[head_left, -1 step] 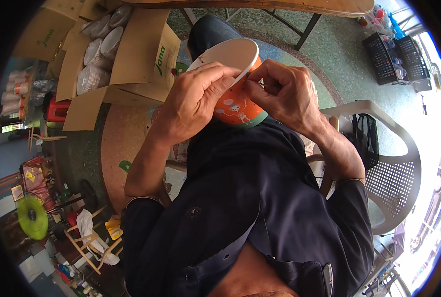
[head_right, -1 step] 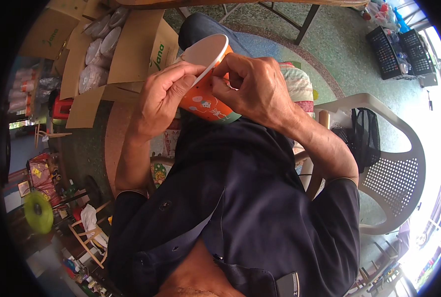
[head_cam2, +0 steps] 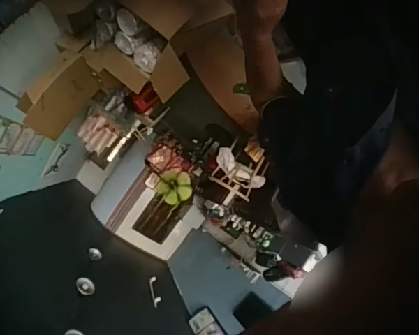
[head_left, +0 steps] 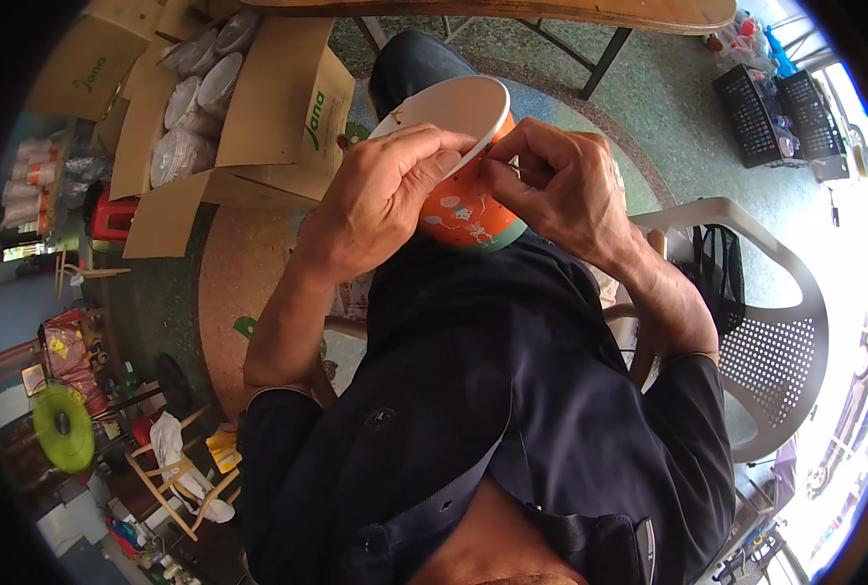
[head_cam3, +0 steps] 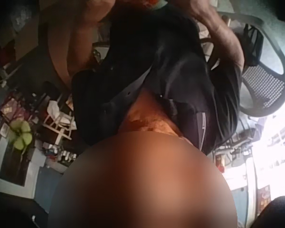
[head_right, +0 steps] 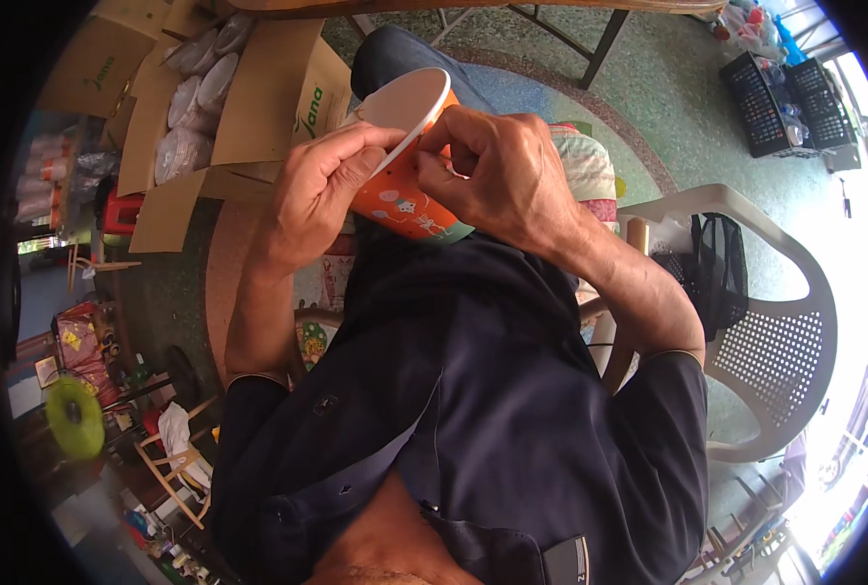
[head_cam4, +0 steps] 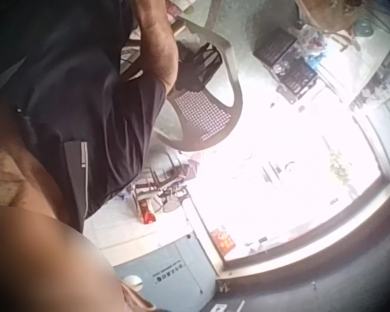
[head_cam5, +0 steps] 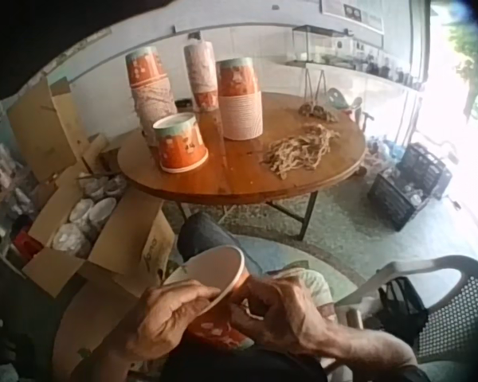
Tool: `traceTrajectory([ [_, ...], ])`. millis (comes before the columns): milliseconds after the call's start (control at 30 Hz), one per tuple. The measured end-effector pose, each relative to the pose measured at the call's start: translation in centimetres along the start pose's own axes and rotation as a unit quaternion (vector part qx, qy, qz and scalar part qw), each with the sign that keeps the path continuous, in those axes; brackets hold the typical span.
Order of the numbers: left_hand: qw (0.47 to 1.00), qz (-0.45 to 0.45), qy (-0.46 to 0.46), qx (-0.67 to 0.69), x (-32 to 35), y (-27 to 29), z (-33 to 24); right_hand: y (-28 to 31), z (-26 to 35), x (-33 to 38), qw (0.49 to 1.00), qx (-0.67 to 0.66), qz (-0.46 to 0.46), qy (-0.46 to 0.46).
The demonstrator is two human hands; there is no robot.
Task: Attaching strings to paper Halloween-themed buckets for packaging.
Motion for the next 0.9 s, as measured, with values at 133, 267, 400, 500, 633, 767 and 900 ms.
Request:
traceTrajectory([
  [133,0.993,0.057,0.095,0.046,-0.6,0.0,0.2,0.1,0.2,0.1,1.000,0.019,0.006,0.004],
  [267,0.988,0.114,0.104,0.004,-1.7,-0.4,0.6,-0.3,0.5,0.4,0.996,0.052,-0.002,0.069],
  [400,0.987,0.102,0.119,0.018,-1.8,-0.8,1.2,-0.5,0.3,0.2,0.996,0.052,0.052,0.057],
  [500,0.984,0.100,0.146,0.006,-1.5,-0.9,1.9,-0.8,-0.2,0.2,0.994,0.051,0.077,0.066],
  [633,0.973,0.115,0.197,0.035,-0.8,-1.2,3.2,-1.3,-0.5,0.2,0.992,0.047,0.092,0.078],
  [767,0.964,0.098,0.232,0.089,-0.2,-1.3,3.8,-1.6,-0.7,0.3,0.993,0.035,0.103,0.051],
  [900,0.961,0.091,0.239,0.107,0.1,-1.3,4.1,-1.8,-0.7,0.3,0.993,0.028,0.103,0.049],
])
Point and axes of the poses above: each hand's wrist, its own x-axis away from the middle knuckle, its own y-axis out of the back of the hand, z = x × y, the point moved 6 cm from there along -x, towards the middle knuckle, and after that the axes turned 8 degrees about -z, right-handed, at the moved point
